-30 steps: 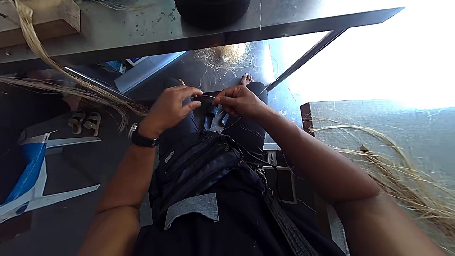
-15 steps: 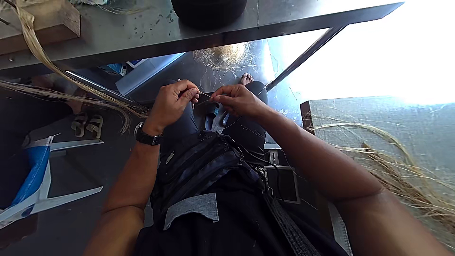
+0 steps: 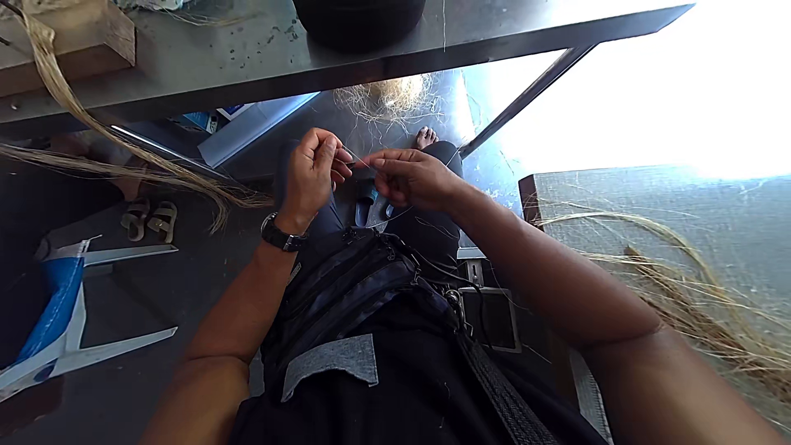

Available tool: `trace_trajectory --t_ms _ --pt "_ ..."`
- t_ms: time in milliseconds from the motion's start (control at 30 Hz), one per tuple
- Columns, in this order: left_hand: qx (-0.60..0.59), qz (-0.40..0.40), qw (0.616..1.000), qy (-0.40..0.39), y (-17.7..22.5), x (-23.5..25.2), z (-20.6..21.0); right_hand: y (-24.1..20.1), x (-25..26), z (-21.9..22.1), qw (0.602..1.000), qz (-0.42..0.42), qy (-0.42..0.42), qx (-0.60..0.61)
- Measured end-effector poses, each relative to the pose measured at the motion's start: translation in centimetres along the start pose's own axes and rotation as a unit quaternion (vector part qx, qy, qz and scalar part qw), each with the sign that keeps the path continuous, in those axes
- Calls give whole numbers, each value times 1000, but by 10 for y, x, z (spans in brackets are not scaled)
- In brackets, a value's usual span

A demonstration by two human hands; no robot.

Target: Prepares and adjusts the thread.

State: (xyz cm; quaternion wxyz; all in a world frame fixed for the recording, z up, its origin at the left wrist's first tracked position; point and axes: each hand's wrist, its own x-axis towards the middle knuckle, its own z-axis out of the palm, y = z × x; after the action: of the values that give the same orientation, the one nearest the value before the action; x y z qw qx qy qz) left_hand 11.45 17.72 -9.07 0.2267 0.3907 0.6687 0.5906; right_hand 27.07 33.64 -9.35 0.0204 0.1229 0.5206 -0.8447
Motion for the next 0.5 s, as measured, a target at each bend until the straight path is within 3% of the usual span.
trace_trajectory --t_ms 200,400,500 --pt "-32 12 999 12 11 4 -12 -1 2 6 991 40 97 78" --pt "-26 13 999 -14 16 3 -19 2 1 2 997 58 7 40" --pt "-21 31 998 -53 19 1 -24 6 3 1 999 20 21 42"
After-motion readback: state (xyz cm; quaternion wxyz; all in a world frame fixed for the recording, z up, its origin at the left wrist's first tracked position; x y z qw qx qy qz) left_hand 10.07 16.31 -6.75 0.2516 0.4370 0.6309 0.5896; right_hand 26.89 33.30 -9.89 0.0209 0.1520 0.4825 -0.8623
